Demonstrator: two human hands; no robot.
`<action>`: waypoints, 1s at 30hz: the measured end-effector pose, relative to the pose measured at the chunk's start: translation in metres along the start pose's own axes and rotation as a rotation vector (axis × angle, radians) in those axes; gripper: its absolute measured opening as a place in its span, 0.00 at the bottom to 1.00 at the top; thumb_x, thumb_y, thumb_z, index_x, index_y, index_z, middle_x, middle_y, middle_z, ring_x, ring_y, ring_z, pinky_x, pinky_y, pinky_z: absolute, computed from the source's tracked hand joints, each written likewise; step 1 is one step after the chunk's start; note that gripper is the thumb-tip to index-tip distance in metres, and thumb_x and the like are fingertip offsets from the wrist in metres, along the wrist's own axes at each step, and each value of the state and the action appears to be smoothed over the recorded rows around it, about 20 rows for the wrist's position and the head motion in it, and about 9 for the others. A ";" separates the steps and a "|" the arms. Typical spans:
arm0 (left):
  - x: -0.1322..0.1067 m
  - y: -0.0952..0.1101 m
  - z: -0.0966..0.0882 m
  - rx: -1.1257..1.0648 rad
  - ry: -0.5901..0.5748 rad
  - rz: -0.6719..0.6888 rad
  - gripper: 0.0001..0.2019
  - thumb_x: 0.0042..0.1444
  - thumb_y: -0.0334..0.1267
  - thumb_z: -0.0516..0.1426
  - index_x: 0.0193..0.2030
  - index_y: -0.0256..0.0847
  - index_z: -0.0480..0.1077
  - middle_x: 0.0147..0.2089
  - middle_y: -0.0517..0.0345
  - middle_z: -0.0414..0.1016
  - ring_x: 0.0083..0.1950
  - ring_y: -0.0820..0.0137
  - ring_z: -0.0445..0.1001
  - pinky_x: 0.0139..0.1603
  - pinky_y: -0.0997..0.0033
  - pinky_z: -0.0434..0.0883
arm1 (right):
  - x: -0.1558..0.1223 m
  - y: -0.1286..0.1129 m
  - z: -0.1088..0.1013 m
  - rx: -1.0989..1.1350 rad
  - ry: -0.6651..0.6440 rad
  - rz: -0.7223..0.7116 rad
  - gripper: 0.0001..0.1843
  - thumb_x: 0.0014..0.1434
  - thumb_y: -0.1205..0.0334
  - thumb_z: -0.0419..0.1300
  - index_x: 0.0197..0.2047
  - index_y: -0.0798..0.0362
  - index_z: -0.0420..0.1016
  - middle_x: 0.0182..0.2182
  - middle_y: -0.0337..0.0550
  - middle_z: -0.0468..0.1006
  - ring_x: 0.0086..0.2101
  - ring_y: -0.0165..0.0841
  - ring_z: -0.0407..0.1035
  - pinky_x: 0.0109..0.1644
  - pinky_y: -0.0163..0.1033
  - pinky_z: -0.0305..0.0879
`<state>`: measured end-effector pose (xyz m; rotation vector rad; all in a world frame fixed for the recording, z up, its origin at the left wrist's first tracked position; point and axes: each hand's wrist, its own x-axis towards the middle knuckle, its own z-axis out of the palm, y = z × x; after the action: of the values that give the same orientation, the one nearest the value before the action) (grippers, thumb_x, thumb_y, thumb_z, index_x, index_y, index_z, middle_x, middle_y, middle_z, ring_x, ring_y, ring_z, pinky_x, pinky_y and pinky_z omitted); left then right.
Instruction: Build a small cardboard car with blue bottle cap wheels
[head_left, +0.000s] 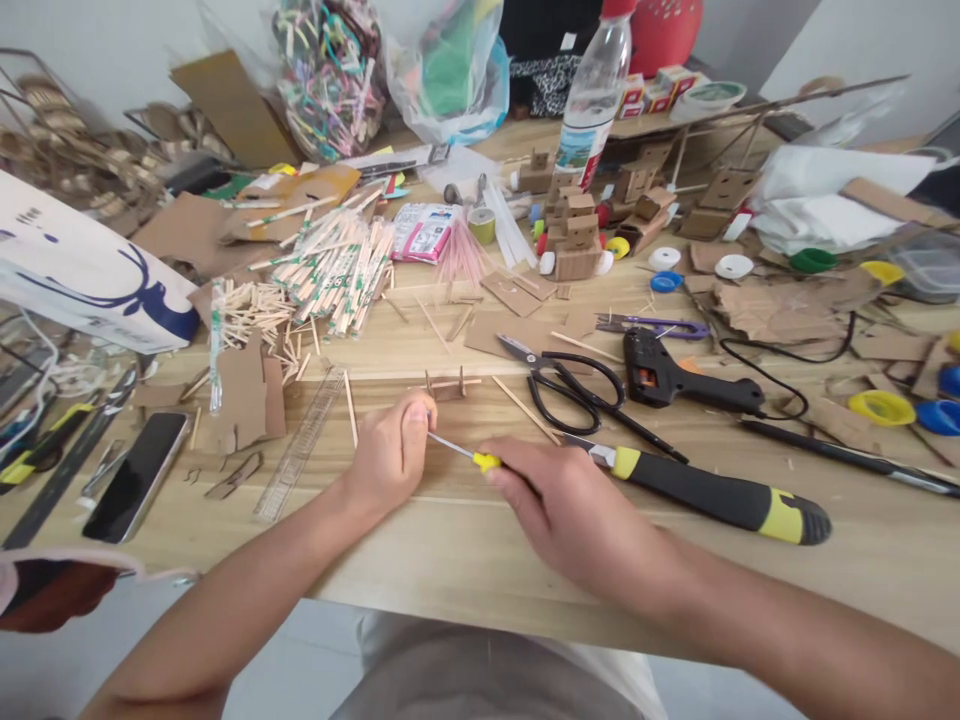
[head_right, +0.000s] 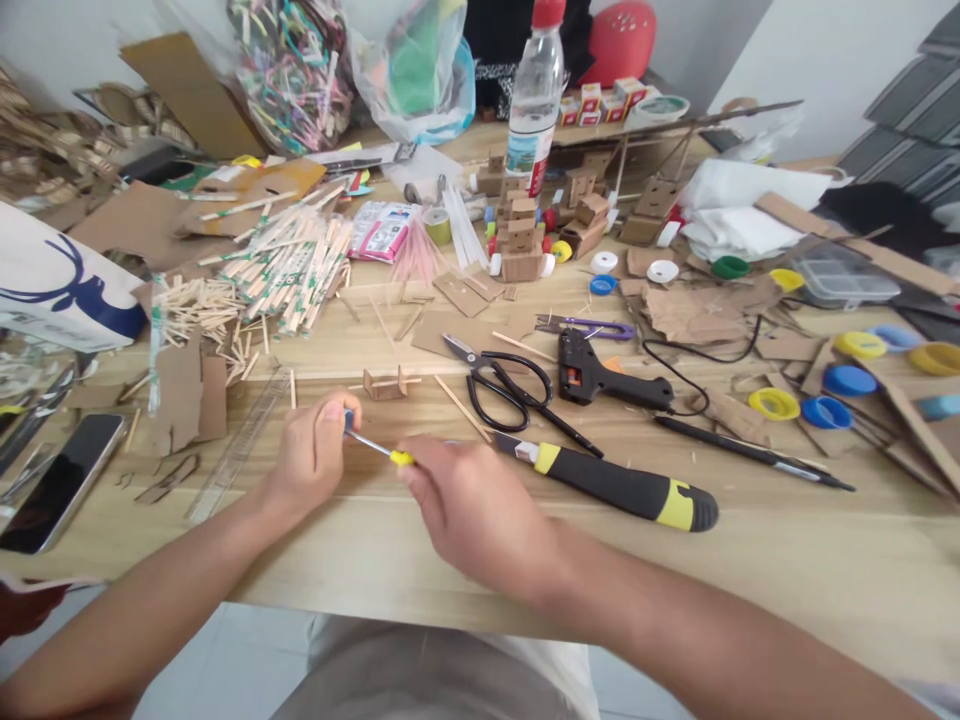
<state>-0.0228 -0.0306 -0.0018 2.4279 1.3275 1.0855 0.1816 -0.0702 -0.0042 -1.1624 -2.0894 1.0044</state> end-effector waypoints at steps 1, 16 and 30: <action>0.000 0.000 0.001 -0.001 -0.015 -0.015 0.19 0.69 0.34 0.40 0.27 0.46 0.60 0.19 0.66 0.62 0.18 0.73 0.61 0.22 0.72 0.59 | -0.003 0.002 0.003 -0.216 0.109 -0.116 0.16 0.72 0.62 0.47 0.43 0.54 0.77 0.24 0.39 0.70 0.22 0.30 0.61 0.24 0.33 0.56; -0.001 -0.002 0.007 -0.059 -0.091 -0.133 0.20 0.70 0.42 0.39 0.26 0.47 0.58 0.20 0.64 0.61 0.20 0.71 0.60 0.24 0.70 0.62 | -0.002 0.003 0.006 -0.220 0.130 -0.086 0.18 0.69 0.64 0.47 0.43 0.55 0.79 0.25 0.42 0.70 0.22 0.32 0.59 0.25 0.36 0.55; -0.002 -0.002 0.006 -0.087 -0.090 -0.121 0.18 0.69 0.38 0.41 0.26 0.47 0.58 0.20 0.64 0.62 0.20 0.71 0.61 0.25 0.70 0.61 | -0.001 -0.001 0.001 0.022 0.016 0.067 0.19 0.71 0.57 0.47 0.44 0.54 0.78 0.22 0.37 0.65 0.20 0.30 0.57 0.23 0.34 0.55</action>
<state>-0.0206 -0.0298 -0.0077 2.2744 1.3497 0.9706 0.1812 -0.0717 -0.0042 -1.2324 -2.0338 1.0434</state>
